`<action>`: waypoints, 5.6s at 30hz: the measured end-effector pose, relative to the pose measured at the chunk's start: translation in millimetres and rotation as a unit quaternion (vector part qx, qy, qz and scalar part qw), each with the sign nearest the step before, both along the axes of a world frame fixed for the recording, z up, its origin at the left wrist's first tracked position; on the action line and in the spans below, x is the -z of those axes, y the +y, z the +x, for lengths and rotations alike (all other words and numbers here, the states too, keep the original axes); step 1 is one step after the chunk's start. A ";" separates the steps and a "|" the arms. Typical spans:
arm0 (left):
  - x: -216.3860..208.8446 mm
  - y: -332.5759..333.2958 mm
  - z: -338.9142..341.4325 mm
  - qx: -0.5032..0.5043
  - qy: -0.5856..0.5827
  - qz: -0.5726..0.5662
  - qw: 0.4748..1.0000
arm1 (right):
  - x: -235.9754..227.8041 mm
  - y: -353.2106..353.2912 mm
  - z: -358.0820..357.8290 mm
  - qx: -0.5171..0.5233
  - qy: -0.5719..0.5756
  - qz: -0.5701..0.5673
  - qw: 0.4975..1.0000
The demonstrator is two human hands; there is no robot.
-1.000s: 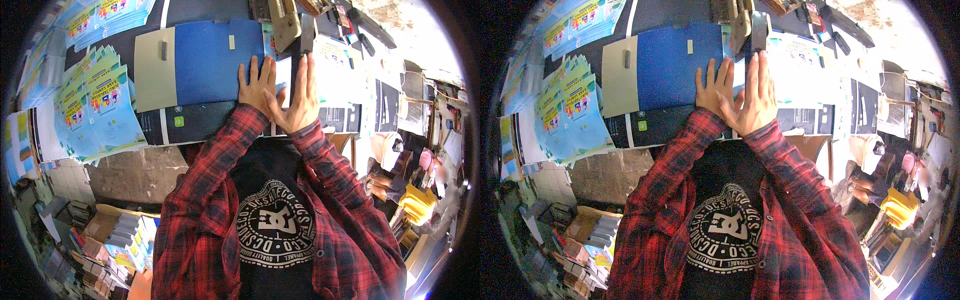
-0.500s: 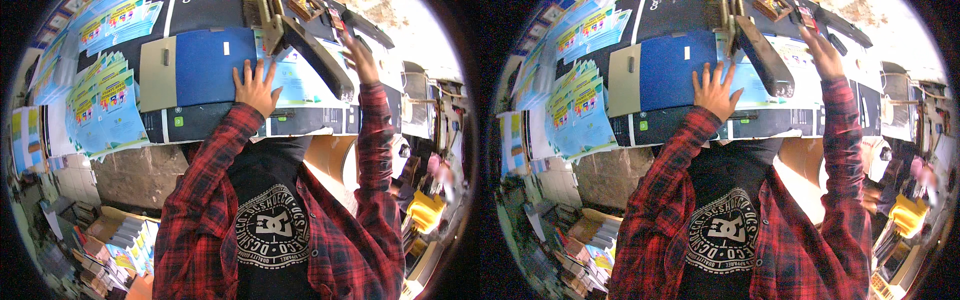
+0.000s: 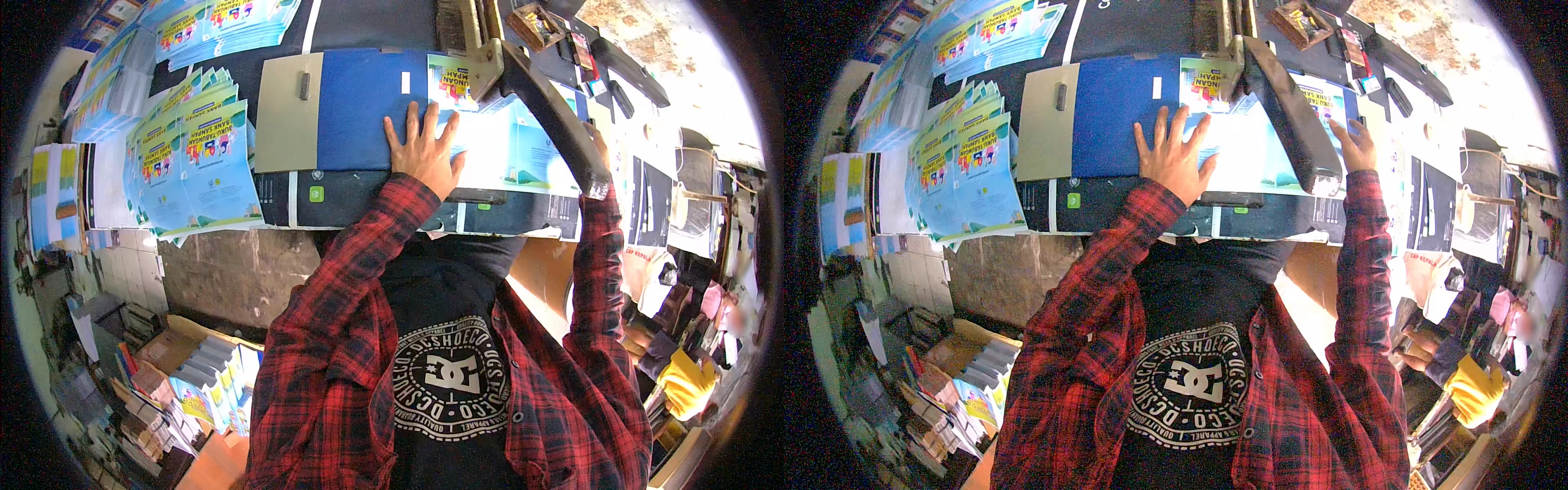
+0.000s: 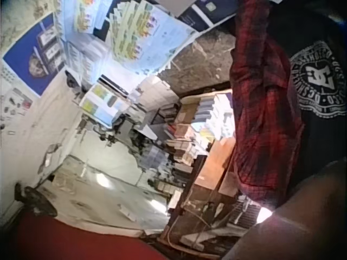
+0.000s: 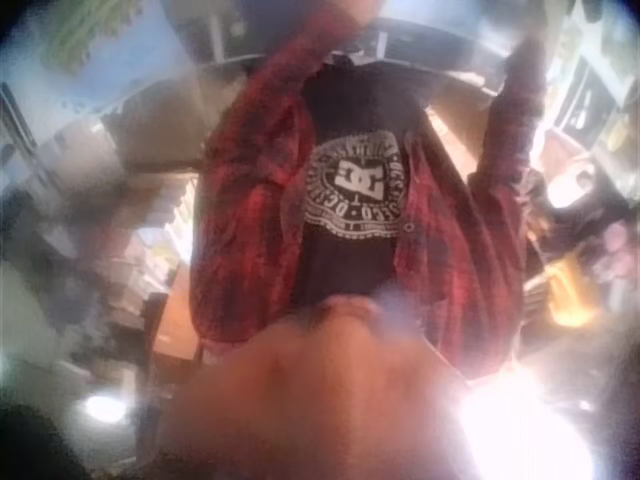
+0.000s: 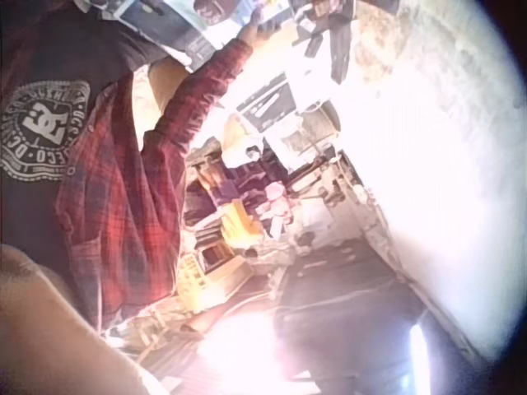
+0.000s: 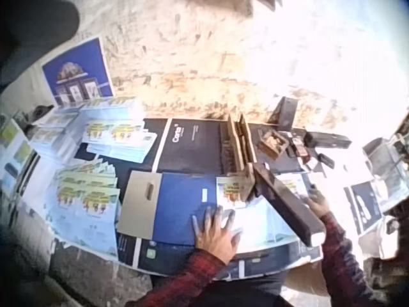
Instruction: The person uses a manual paper cutter to trim stacks of printed booklets. They repeatedly place a stack of booklets onto the cutter's base, align them against the guide, and press down the lever to make a cut. The trimmed booklets are then moved aside, and the process is repeated with new stacks.
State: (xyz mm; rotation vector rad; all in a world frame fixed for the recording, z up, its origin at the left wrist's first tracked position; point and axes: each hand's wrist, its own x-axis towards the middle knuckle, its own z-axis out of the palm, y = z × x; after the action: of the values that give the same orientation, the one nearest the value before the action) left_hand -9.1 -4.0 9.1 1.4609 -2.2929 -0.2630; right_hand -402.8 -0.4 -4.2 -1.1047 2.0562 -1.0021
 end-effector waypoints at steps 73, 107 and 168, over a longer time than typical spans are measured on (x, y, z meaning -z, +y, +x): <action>-15.6 -88.0 140.5 -0.226 0.500 0.520 0.655 | -6.9 17.1 219.9 -0.127 0.416 -0.004 0.901; 4.0 1.1 11.5 -0.003 0.020 0.018 1.000 | -234.9 -30.1 218.9 -0.456 0.279 -0.141 0.833; 9.4 -8.0 76.4 -0.032 -0.013 -0.028 0.999 | -229.9 -24.8 181.5 -0.186 -0.122 -0.135 0.966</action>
State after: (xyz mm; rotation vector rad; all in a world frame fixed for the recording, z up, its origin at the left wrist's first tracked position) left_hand 67.3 -12.0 -0.3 1.5145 -2.2509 -0.1609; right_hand -221.2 -25.3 225.7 -1.3671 1.4768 -1.1774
